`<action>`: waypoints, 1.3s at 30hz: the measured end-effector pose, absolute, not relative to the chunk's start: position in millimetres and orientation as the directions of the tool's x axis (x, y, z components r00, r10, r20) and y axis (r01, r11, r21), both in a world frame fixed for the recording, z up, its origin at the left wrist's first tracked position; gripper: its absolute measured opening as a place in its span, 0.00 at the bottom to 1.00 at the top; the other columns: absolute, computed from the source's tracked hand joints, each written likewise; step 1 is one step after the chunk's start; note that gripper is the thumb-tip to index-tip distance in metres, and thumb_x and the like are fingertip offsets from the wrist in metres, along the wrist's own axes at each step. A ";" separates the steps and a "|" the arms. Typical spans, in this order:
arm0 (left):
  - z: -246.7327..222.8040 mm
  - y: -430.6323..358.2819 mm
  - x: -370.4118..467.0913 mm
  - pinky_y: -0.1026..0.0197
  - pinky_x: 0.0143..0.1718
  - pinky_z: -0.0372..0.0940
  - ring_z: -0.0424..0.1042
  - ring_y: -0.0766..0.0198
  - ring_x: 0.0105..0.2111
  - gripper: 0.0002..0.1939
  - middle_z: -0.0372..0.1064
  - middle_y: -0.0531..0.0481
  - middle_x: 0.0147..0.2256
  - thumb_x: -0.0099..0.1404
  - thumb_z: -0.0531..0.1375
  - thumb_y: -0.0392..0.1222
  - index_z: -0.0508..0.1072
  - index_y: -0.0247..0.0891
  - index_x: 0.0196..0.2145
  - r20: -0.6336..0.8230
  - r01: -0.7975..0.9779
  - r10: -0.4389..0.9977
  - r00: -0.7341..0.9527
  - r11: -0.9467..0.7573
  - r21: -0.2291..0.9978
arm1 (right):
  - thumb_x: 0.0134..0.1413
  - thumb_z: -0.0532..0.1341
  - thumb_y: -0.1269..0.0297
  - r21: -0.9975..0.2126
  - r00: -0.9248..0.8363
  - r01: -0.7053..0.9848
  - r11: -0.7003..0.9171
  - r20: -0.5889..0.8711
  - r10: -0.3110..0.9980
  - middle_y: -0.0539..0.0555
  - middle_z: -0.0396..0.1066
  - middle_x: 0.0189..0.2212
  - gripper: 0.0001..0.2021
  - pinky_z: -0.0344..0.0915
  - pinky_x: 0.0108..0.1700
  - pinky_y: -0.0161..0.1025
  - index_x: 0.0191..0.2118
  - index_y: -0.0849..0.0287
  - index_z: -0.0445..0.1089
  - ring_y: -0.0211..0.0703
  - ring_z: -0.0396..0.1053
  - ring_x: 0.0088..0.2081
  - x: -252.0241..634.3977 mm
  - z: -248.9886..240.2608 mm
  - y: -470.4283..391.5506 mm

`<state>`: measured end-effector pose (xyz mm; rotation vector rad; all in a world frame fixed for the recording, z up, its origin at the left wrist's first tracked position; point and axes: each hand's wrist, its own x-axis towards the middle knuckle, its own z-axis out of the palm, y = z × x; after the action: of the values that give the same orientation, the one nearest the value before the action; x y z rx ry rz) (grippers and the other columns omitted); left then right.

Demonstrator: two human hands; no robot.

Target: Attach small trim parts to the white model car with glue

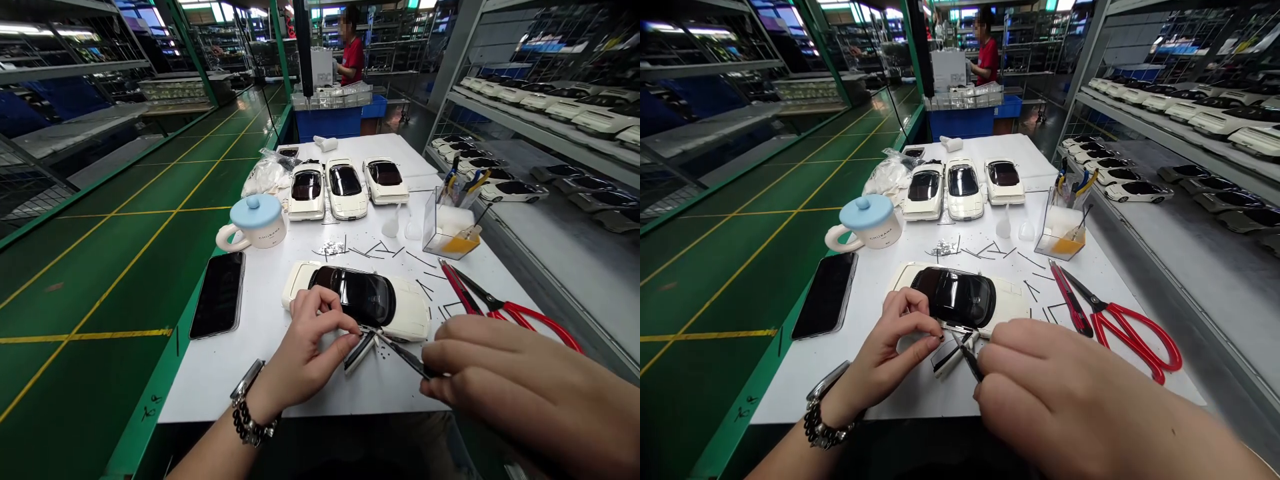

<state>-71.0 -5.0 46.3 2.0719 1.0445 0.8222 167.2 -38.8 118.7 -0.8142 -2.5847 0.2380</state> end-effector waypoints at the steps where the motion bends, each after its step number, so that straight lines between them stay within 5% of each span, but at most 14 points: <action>1: 46.9 -5.2 -70.2 0.52 0.46 0.52 0.57 0.60 0.42 0.05 0.57 0.50 0.37 0.66 0.56 0.40 0.72 0.44 0.33 0.236 0.432 0.842 0.486 -0.466 0.773 | 0.64 0.46 0.71 -0.267 -0.747 0.501 0.823 0.347 0.567 0.53 0.69 0.27 0.15 0.63 0.33 0.35 0.34 0.56 0.68 0.39 0.65 0.29 165.4 119.7 -41.3; 16: 48.1 -6.6 -67.1 0.51 0.45 0.52 0.57 0.59 0.41 0.07 0.58 0.49 0.37 0.66 0.56 0.40 0.75 0.45 0.33 0.284 0.473 0.816 0.503 -0.535 0.699 | 0.61 0.44 0.74 -0.232 -0.845 0.443 0.866 0.213 0.490 0.58 0.71 0.30 0.17 0.64 0.28 0.35 0.33 0.62 0.69 0.40 0.66 0.27 165.0 130.6 -37.1; 31: 48.0 -6.7 -67.5 0.52 0.45 0.52 0.58 0.59 0.41 0.06 0.57 0.50 0.37 0.65 0.57 0.39 0.75 0.45 0.33 0.295 0.472 0.814 0.501 -0.542 0.695 | 0.62 0.43 0.74 -0.289 -0.798 0.492 0.821 0.227 0.558 0.57 0.70 0.32 0.17 0.63 0.30 0.36 0.33 0.60 0.68 0.41 0.66 0.31 166.0 124.0 -42.7; 39: 46.8 -6.7 -67.8 0.51 0.44 0.52 0.57 0.59 0.41 0.06 0.57 0.49 0.37 0.65 0.57 0.40 0.75 0.45 0.33 0.300 0.473 0.811 0.502 -0.548 0.689 | 0.61 0.45 0.74 -0.246 -0.835 0.450 0.858 0.223 0.502 0.55 0.68 0.24 0.17 0.64 0.28 0.36 0.30 0.59 0.68 0.41 0.66 0.27 163.6 131.7 -38.3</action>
<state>-67.8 -6.7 46.8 2.2165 1.0502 0.8378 163.6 -38.3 131.7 -0.7212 -2.7532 0.2656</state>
